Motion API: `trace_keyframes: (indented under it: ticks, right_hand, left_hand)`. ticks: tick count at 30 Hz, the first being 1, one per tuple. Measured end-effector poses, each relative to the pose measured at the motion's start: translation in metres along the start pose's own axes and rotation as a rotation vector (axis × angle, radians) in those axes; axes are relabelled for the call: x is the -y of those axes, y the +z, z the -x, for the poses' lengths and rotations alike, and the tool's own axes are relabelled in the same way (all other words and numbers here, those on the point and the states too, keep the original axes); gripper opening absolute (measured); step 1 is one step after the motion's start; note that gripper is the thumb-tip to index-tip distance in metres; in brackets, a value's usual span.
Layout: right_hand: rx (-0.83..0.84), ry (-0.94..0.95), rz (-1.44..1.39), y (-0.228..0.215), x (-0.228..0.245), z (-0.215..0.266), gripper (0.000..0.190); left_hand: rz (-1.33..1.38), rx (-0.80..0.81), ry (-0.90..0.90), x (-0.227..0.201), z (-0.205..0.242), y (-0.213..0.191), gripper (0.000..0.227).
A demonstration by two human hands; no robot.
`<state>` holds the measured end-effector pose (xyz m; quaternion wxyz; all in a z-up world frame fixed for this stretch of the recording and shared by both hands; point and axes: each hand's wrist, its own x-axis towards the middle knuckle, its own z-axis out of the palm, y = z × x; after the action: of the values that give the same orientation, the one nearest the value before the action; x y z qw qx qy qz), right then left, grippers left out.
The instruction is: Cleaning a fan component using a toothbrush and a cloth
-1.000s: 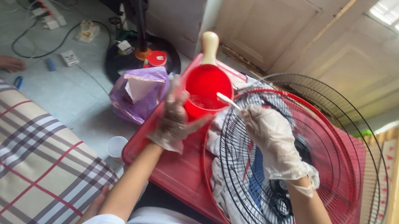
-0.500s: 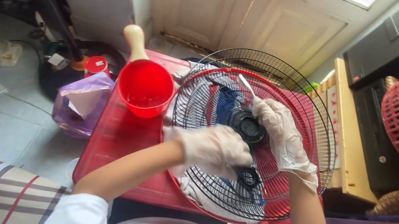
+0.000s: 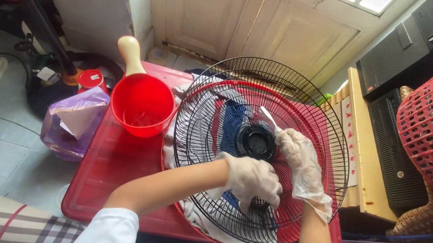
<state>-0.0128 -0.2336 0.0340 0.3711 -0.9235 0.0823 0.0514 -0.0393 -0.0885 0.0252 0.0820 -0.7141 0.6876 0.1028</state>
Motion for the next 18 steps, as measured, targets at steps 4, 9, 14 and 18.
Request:
trace_keyframes:
  ticks: [4,9,14,18]
  right_hand:
    - [-0.068,0.077,-0.032,-0.028,0.037,0.056,0.028]
    - [0.029,0.125,0.074,-0.021,-0.015,0.030,0.025]
    - [0.096,0.161,0.492,-0.017,-0.008,0.021,0.045]
    - [0.155,0.225,0.501,-0.016,0.012,0.036,0.031]
  left_hand:
    - [0.086,-0.718,-0.123,0.004,0.044,0.005,0.059]
    - [0.058,-0.971,-0.483,0.035,0.086,-0.005,0.053]
    - [0.045,-0.663,-1.044,0.050,0.095,0.019,0.069]
    - [0.077,-0.478,-1.140,0.052,0.090,0.025,0.070]
